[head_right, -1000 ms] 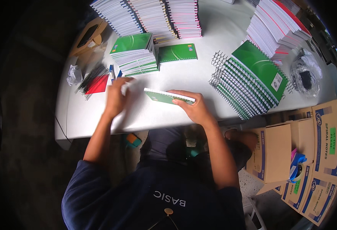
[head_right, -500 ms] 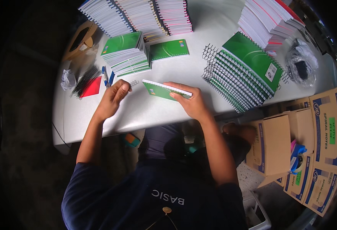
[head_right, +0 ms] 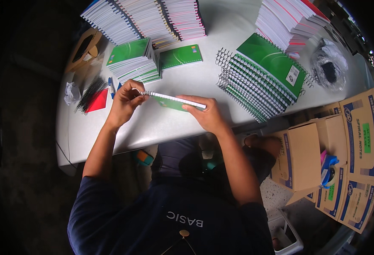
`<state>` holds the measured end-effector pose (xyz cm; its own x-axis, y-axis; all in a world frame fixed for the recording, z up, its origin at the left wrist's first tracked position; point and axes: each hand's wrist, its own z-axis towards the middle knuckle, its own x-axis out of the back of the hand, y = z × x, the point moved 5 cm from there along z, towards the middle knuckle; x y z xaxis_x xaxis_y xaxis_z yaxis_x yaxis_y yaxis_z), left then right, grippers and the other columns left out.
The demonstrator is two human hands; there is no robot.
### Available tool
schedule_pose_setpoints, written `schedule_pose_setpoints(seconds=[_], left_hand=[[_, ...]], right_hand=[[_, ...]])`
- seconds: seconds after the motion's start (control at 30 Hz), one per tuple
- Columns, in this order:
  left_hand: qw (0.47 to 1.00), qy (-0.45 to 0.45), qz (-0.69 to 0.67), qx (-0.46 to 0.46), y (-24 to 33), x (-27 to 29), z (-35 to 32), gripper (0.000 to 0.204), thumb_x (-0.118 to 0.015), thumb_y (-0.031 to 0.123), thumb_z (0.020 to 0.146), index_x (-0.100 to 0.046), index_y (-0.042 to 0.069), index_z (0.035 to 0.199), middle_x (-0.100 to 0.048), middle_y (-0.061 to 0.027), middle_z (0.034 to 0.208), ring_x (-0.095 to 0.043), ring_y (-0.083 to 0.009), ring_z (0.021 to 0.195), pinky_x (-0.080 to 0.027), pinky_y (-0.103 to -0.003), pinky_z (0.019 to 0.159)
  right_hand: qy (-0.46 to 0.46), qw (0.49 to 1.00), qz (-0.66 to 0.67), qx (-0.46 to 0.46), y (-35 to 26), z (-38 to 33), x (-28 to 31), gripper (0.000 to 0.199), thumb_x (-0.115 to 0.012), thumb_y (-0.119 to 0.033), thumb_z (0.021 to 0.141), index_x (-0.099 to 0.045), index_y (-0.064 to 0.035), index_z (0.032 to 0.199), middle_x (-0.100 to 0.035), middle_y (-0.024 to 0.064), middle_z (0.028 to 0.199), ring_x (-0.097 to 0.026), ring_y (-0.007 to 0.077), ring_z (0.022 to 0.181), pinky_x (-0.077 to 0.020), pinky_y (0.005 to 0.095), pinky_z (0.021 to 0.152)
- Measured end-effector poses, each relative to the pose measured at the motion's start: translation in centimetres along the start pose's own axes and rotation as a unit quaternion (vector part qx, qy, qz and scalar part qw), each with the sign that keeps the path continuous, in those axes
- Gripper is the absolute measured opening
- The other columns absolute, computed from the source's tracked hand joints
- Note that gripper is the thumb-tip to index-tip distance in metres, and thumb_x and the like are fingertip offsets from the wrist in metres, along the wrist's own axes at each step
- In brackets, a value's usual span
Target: The person organizes stacks of notebooks and uses a pair of blue-handled wire cutters to trim excess metal from the spiral bindings.
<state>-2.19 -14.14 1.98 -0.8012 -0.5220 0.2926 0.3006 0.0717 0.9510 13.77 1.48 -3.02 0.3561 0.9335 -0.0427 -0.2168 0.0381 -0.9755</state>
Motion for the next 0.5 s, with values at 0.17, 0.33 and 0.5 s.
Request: schedule_pose_setpoints(seconds=[0.17,0.33,0.5], left_hand=[[0.912,-0.059,0.382,-0.139,4.1,-1.2,0.9,0.036,-0.07,0.019,0.077,-0.053,0.008,0.108,-0.055,-0.0081,0.105,-0.053,-0.0206,0.088,-0.039,-0.034,0.08],[0.814,-0.033,0.555,-0.17,6.1,-2.7,1.2,0.058,-0.073,0.033,0.072,-0.048,0.011,0.12,-0.038,-0.0179,0.133,-0.04,-0.0345,0.118,-0.027,-0.044,0.097],[0.806,-0.003,0.561,-0.189,-1.7,-6.5,-5.3,0.103,-0.043,0.075,0.072,-0.028,-0.002,0.138,-0.022,-0.0274,0.144,-0.018,-0.0425,0.135,-0.007,-0.061,0.105]], right_hand=[[0.01,1.0,0.002,-0.025,-0.1,-0.2,-0.1,0.027,-0.061,-0.001,0.083,-0.063,-0.0002,0.11,-0.068,0.0074,0.099,-0.058,0.0089,0.089,-0.0459,0.0242,0.083],[0.021,0.996,-0.078,0.033,-0.8,-0.8,0.0,0.029,-0.06,0.001,0.082,-0.063,-0.0017,0.11,-0.068,0.011,0.098,-0.062,0.0127,0.085,-0.0478,0.0254,0.079],[0.076,0.988,-0.116,0.07,-1.2,-2.7,-1.5,0.023,-0.058,-0.001,0.084,-0.063,0.0023,0.107,-0.068,0.0135,0.098,-0.063,0.0137,0.088,-0.049,0.0261,0.079]])
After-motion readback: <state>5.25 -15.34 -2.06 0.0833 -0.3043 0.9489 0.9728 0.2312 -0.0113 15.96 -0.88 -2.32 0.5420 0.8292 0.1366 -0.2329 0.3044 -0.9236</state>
